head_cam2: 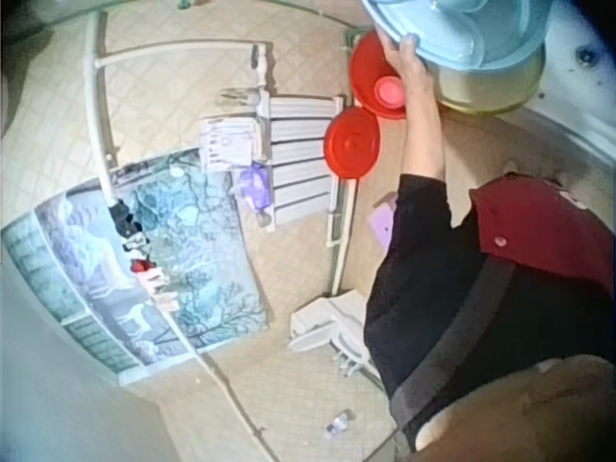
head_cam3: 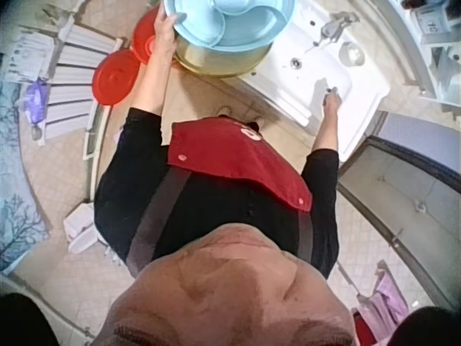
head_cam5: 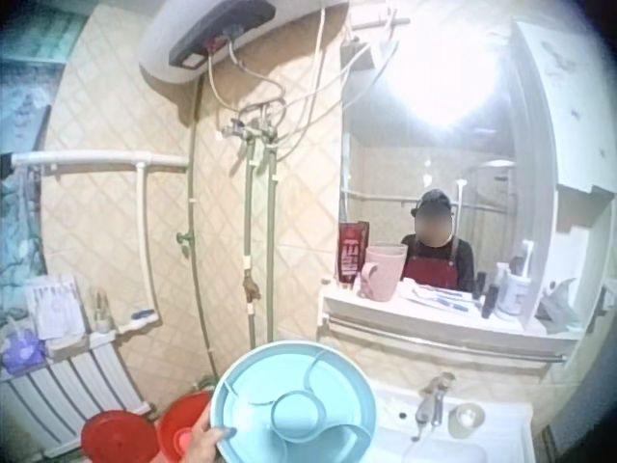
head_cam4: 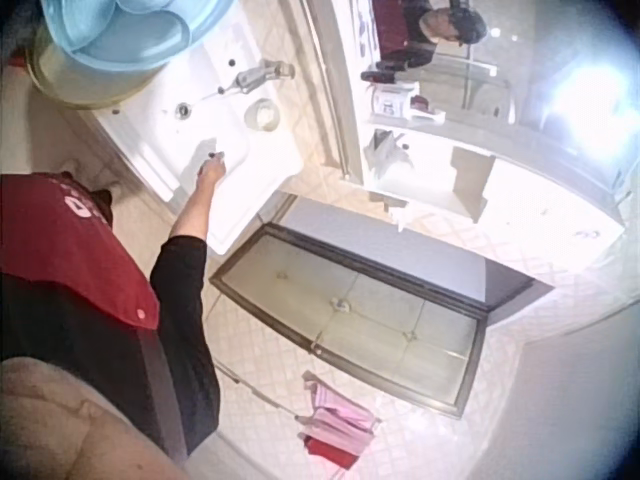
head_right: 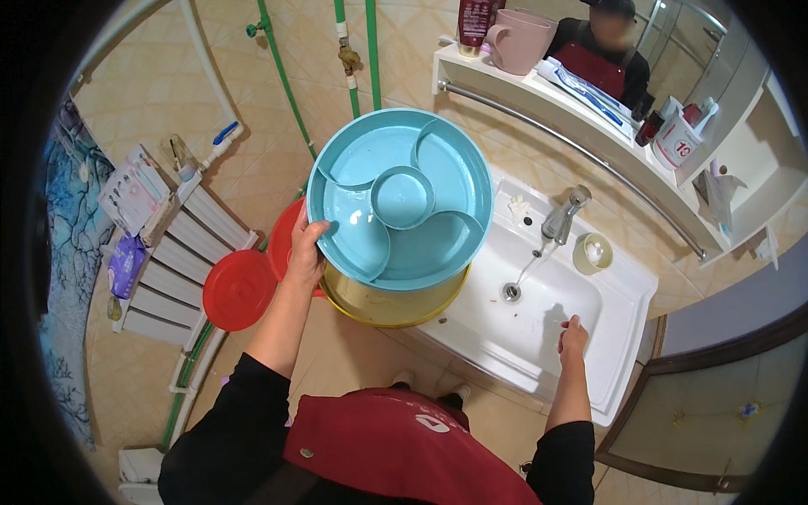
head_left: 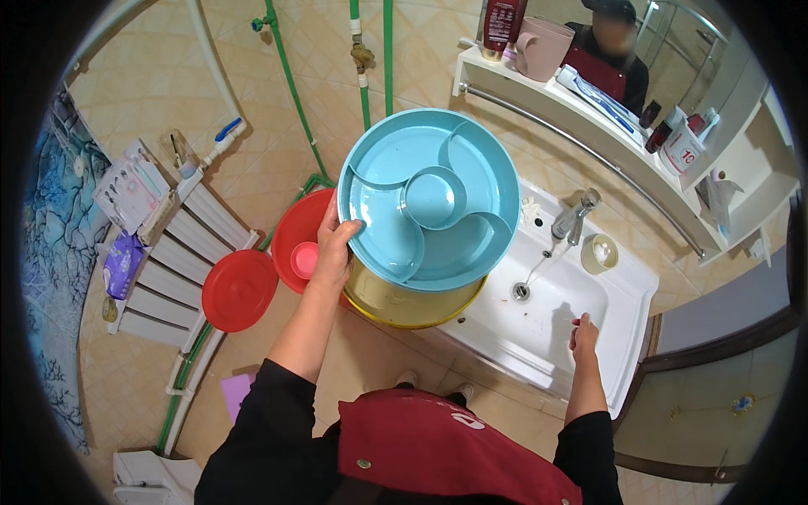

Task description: The person washes a blue divided plate and a yellow tray in a bathroom sink using a sponge, rinses them, and places them in a yellow bucket. They then carry the bucket to a living room, set the items on a table, and wipe the table surface with a cloth.

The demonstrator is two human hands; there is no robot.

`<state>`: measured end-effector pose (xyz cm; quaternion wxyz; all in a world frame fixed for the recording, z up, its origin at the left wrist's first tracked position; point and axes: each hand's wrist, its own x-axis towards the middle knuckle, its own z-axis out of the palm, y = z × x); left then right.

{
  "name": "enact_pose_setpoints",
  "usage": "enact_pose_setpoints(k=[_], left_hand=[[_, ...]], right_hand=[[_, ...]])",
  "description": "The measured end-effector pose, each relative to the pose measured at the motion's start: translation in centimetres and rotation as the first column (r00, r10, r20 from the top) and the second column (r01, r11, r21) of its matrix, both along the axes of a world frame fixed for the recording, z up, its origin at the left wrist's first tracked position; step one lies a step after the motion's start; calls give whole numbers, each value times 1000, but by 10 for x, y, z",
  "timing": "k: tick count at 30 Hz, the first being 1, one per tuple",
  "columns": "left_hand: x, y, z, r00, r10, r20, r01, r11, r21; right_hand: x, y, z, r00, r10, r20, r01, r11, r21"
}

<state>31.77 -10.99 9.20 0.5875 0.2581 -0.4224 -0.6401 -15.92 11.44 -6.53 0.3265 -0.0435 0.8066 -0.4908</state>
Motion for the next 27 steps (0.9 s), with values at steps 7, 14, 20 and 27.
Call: enact_pose_setpoints(k=[7,14,20,27], left_hand=[[1,-8,-8,998,3,-67,4,994,107],[11,-14,-20,996,21,-89,-11,993,117],[14,-17,-23,995,29,-93,-18,993,117],[-21,28,5,992,-107,60,100,988,114]], right_hand=[[-14,-5,-3,981,48,-188,-40,998,49],[-23,-31,-10,851,140,-506,-94,989,117],[-39,-27,-46,677,400,-618,-291,916,275],[-48,1,-23,930,289,-226,-292,956,19]])
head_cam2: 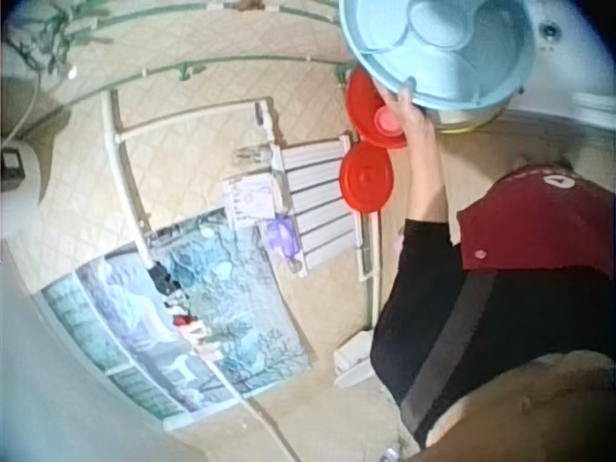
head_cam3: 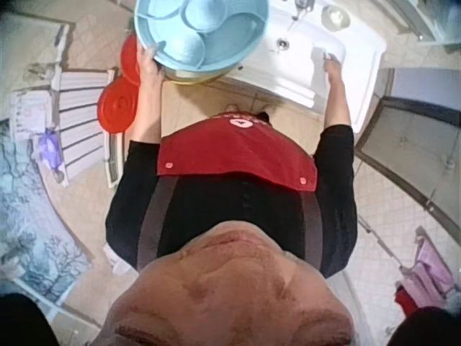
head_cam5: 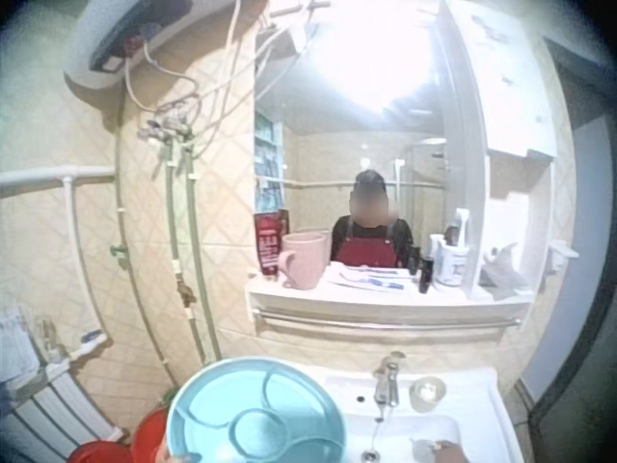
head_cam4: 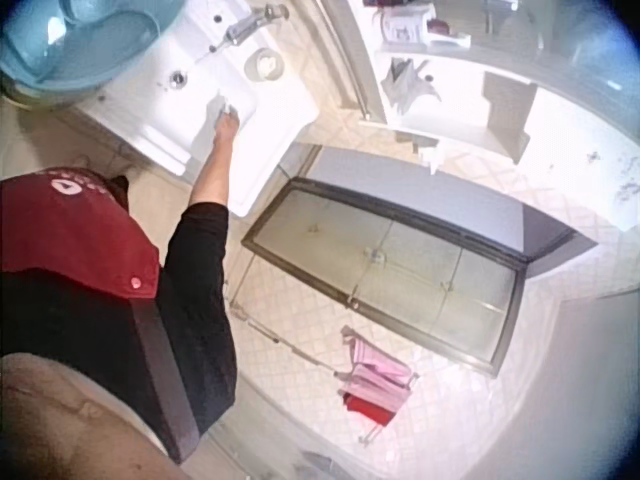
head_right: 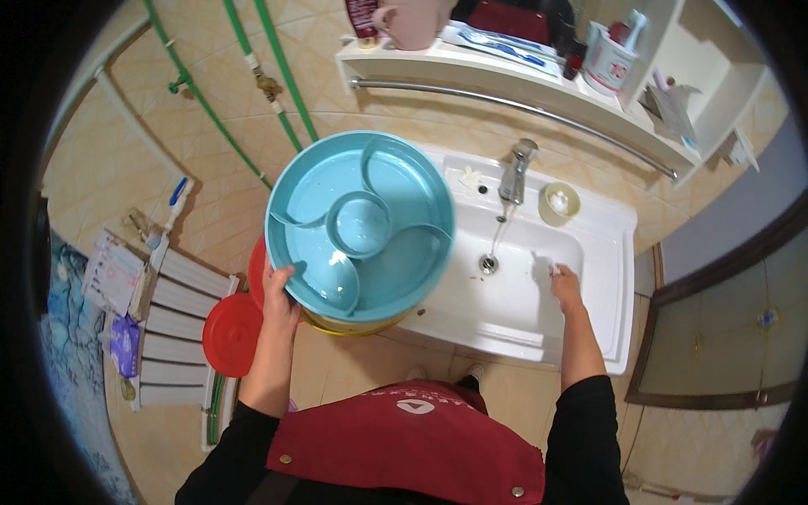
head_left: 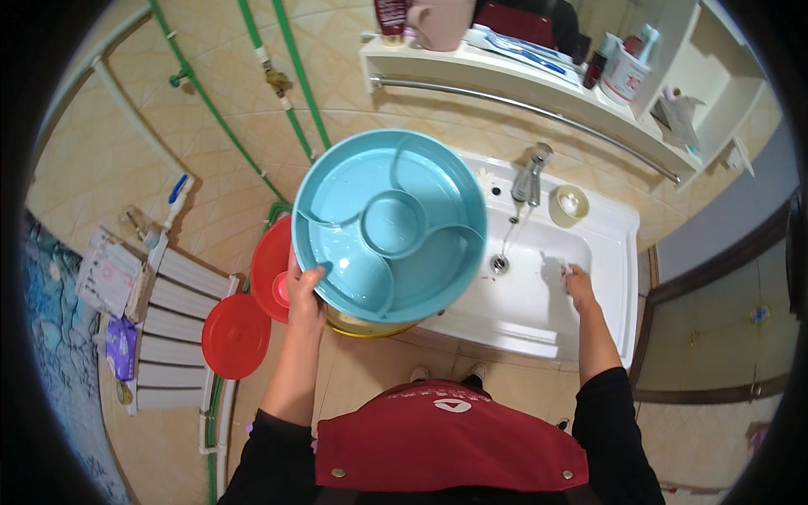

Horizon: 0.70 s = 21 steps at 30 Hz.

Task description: The person washes a blue divided plate and a yellow tray in a bathroom sink using a sponge, rinses them, and places them in a yellow bucket. They then carry the bucket to a living room, set the items on a table, and wipe the table surface with a cloth.

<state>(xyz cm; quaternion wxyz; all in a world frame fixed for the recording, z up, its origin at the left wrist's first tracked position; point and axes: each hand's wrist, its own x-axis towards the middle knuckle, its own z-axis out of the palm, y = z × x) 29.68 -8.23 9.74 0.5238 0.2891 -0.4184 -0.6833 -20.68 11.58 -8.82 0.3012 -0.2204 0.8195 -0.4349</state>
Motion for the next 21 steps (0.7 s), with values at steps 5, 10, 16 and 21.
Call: enact_pose_setpoints(k=[5,10,16,21], left_hand=[[-57,59,-19,982,-181,48,180,983,20],[-101,110,-45,920,-386,68,376,918,126],[-124,140,-72,833,-540,121,513,835,198],[-131,141,-97,820,-566,86,526,804,277]], right_hand=[[24,9,127,970,-117,-215,49,953,-297],[101,27,238,951,195,-239,-269,904,-332],[116,58,167,813,393,-430,-346,920,186],[109,69,114,829,468,-306,-408,880,241]])
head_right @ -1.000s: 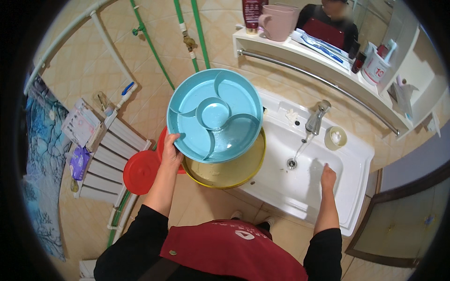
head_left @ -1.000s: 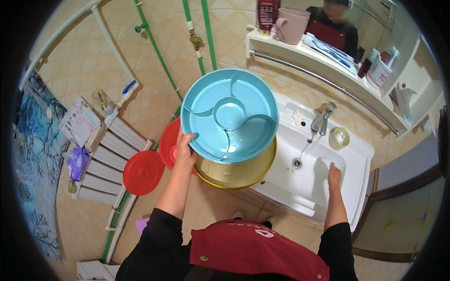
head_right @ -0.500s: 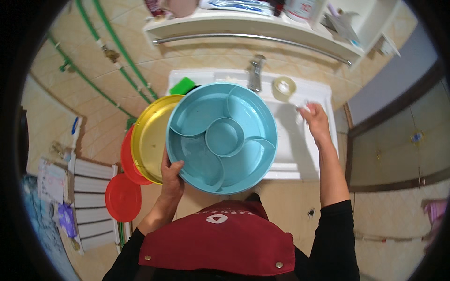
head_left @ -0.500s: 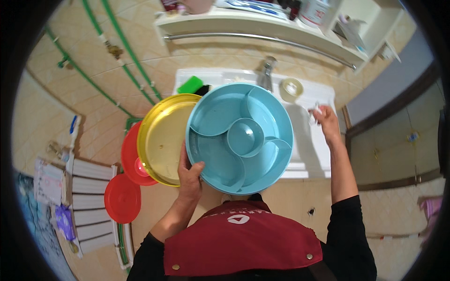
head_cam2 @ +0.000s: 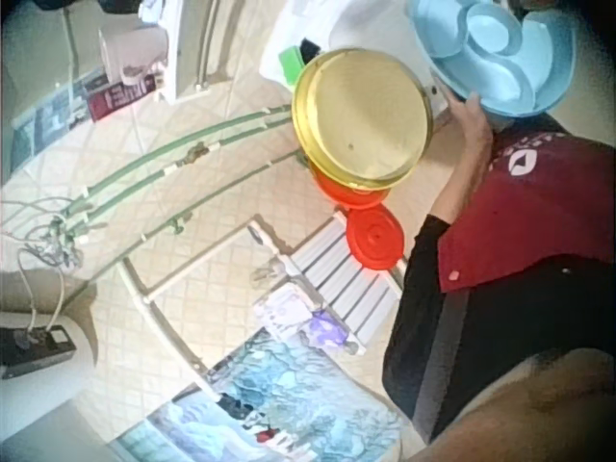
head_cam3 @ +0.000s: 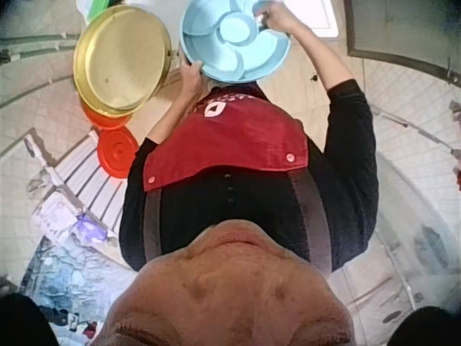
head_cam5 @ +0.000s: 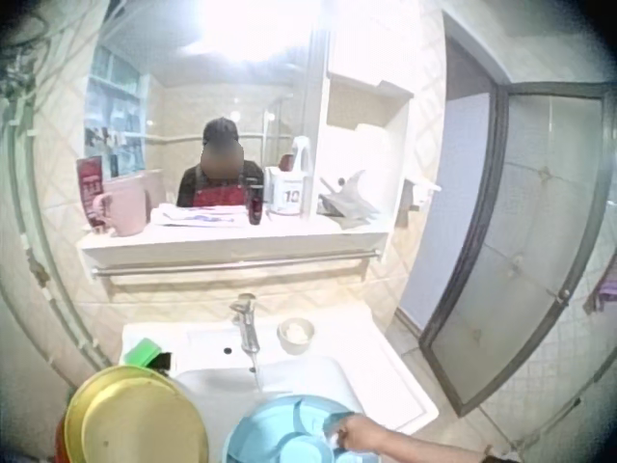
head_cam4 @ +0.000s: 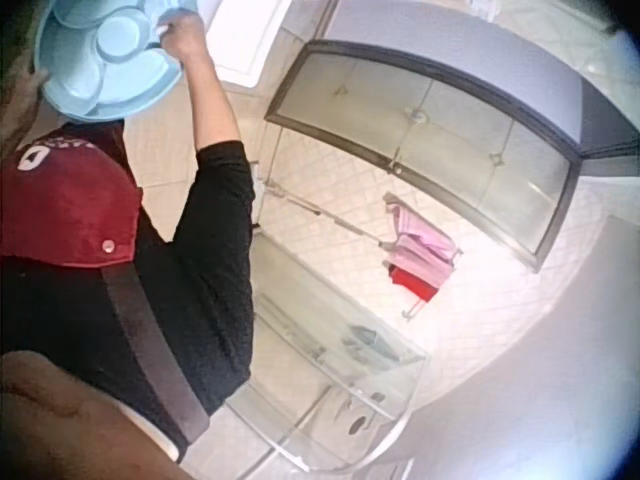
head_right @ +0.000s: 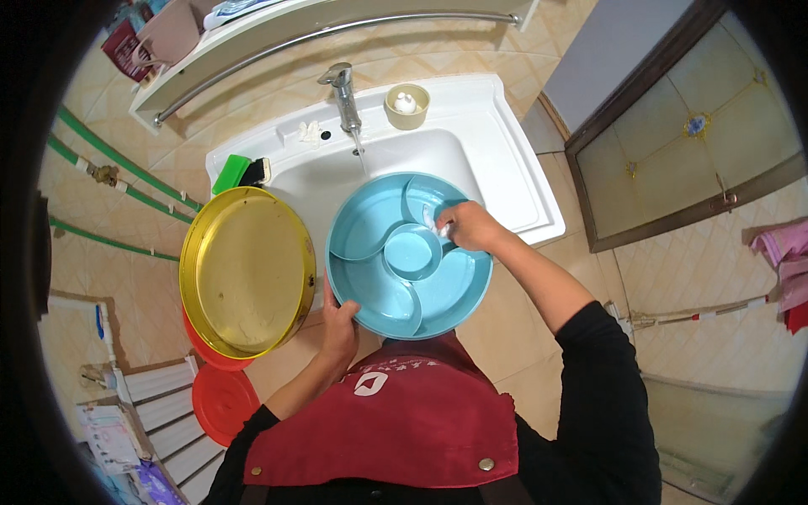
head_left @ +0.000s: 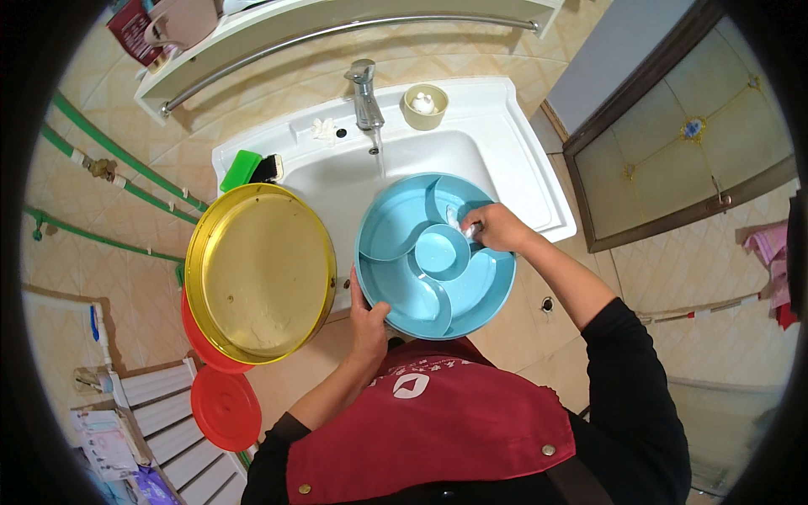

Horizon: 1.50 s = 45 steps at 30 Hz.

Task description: The person washes a blue divided plate and a yellow tray in a bathroom sink using a sponge, rinses them, and places them in a yellow bucket. They then carry the bucket to a living room, set the items on a table, and wipe the table surface with a cloth.

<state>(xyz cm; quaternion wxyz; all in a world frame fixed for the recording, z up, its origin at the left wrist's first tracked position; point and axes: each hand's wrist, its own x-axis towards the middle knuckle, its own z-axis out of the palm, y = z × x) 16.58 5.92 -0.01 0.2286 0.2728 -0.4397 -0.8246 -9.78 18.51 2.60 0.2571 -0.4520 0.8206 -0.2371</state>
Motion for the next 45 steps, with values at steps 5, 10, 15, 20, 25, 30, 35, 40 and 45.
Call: enact_pose_setpoints(k=[5,10,15,20,25,30,35,40,45], left_hand=[[2,-2,-6,1000,-4,21,0,977,212],[5,-8,-28,998,-33,45,23,977,214],[6,-10,-34,999,-28,38,20,981,195],[-1,-5,-23,999,-11,39,2,974,225],[6,-1,-28,999,-6,40,-1,984,178],[1,6,-10,1000,-26,3,26,1000,8],[-8,11,14,997,-65,38,71,981,-178],[-10,14,1,994,-62,91,79,976,-204],[-16,14,-6,996,-30,79,53,952,-302]], right_hand=[[-4,-19,-22,971,213,-113,-205,976,78],[-16,-29,-47,806,118,-580,-134,991,16],[-2,-26,-27,948,308,-82,-308,951,16],[-15,-27,-21,912,122,-392,-144,989,-26],[-19,-25,34,929,-358,91,352,779,-518],[19,-41,76,956,-229,181,285,872,-399],[44,-70,41,840,26,-542,-118,984,-136],[31,-93,-3,914,-42,-402,-8,993,-121],[65,-97,-3,983,115,-143,-150,952,-267]])
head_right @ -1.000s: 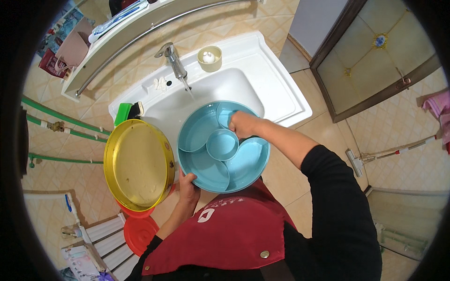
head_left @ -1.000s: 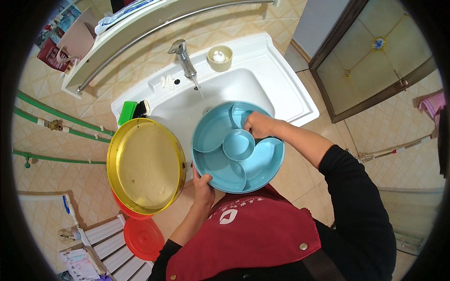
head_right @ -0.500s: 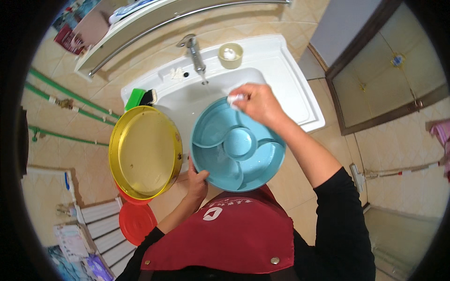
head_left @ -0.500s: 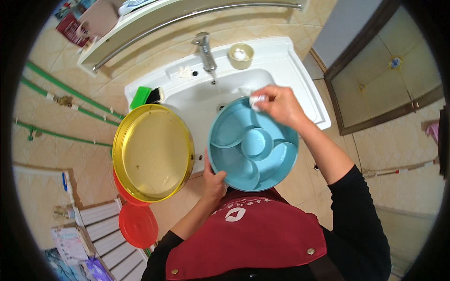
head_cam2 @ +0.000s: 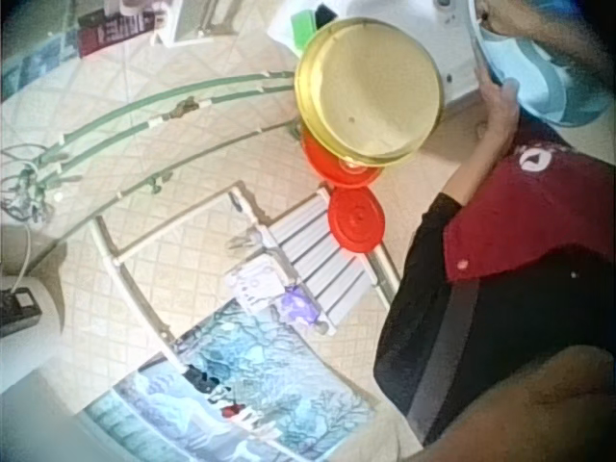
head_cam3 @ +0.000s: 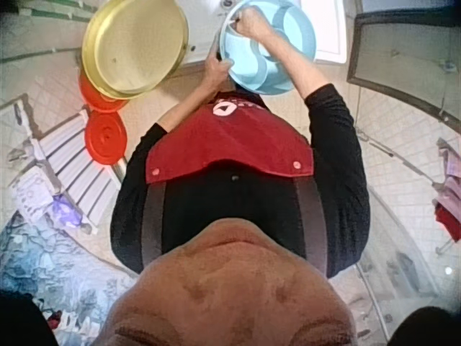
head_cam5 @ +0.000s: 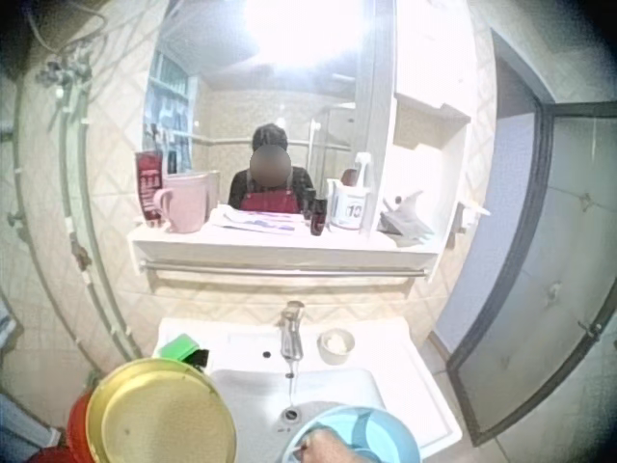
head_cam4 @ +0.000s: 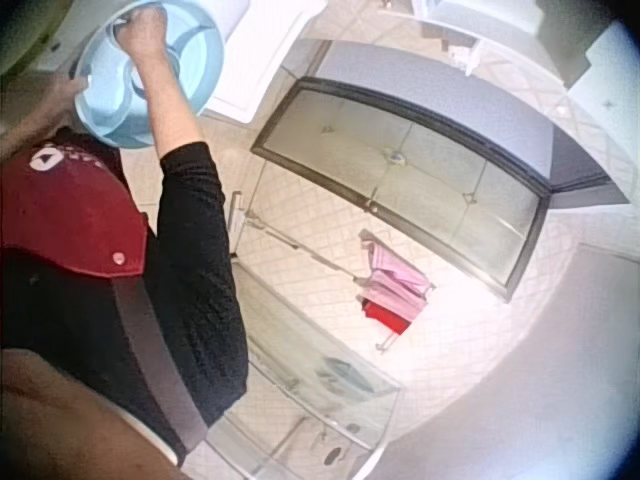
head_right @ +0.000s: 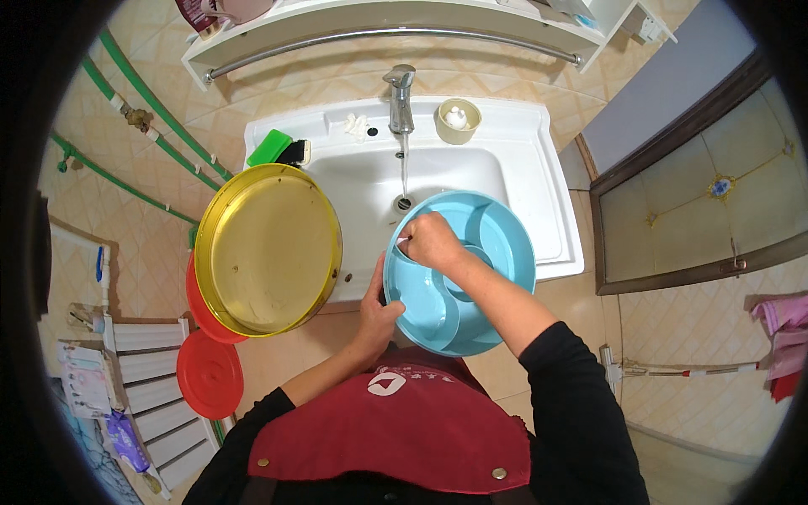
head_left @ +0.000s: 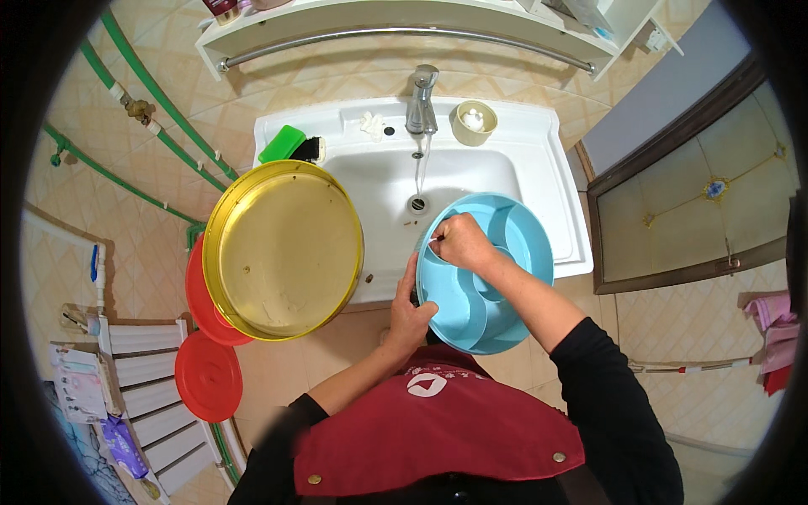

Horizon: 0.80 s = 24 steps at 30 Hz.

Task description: The person washes a blue divided plate and a yellow tray in a bathroom sink using a sponge, rinses them, and places them in a yellow bucket. They then carry the bucket to a living room, set the items on a table, and wipe the table surface with a cloth.

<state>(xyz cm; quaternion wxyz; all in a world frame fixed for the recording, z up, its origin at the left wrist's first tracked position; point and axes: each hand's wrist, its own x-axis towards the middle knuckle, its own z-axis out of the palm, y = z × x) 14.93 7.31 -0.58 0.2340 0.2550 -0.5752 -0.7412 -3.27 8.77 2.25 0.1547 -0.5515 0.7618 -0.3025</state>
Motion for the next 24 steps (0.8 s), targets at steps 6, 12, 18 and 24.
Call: enact_pose_setpoints(k=[6,12,18,24], left_hand=[[5,0,-8,998,44,-52,-42,998,38],[1,-7,-1,1000,3,-27,0,992,122],[-11,-27,-4,994,55,-91,-29,962,271],[-13,-38,2,988,90,-122,-52,957,286]], right_hand=[[-44,12,-12,905,-154,-396,196,978,68],[-28,3,-18,904,8,-427,73,982,173],[-42,53,54,808,-508,299,572,799,-187],[-11,59,30,963,-38,-267,25,998,-55]])
